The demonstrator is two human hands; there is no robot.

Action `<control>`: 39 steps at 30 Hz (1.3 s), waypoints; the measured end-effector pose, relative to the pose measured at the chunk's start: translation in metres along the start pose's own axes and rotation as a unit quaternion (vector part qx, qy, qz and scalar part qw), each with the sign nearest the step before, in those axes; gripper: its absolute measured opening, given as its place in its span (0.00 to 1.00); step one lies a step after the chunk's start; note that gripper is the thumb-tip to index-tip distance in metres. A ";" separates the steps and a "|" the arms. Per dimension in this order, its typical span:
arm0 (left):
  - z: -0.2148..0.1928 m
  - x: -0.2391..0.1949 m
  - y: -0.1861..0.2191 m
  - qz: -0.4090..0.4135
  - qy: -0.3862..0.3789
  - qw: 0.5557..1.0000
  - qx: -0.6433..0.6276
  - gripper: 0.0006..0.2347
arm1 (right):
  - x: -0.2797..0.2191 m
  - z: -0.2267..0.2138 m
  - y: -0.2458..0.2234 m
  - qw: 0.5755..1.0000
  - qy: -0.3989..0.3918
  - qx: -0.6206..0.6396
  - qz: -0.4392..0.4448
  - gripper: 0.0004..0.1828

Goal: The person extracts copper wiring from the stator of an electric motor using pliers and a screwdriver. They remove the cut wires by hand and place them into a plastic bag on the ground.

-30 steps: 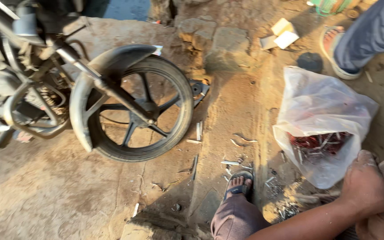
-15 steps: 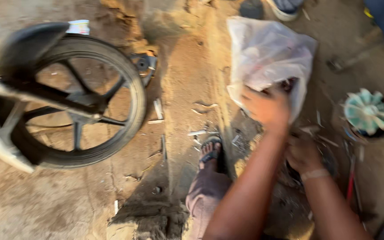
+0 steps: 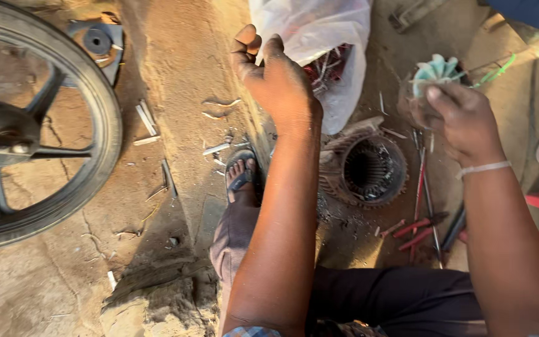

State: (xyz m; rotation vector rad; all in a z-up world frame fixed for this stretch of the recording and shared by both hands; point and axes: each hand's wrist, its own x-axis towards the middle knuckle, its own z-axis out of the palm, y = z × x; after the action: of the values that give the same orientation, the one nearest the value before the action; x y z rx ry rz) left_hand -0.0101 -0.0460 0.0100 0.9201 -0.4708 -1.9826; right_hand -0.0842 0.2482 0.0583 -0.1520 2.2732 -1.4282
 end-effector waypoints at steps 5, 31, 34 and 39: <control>0.000 -0.006 -0.007 -0.023 -0.026 0.999 -0.021 0.12 | -0.046 -0.003 0.072 0.886 -0.082 -0.457 -0.014 0.09; 0.003 -0.013 0.003 -0.095 -0.080 0.992 -0.018 0.15 | 0.051 0.033 0.342 0.525 -0.302 -0.795 -0.021 0.14; -0.001 -0.013 0.004 -0.093 -0.083 0.992 -0.001 0.15 | 0.047 0.029 0.332 0.562 -0.329 -0.759 0.025 0.14; -0.001 -0.007 0.000 -0.088 -0.089 0.992 -0.014 0.14 | 0.039 0.037 0.269 0.579 -0.393 -0.714 0.005 0.14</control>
State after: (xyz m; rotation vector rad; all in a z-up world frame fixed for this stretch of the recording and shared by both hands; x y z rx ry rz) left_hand -0.0070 -0.0406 0.0123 0.7943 -0.4736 -2.2371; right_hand -0.0657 0.3282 -0.2030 -0.9827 1.9039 0.7809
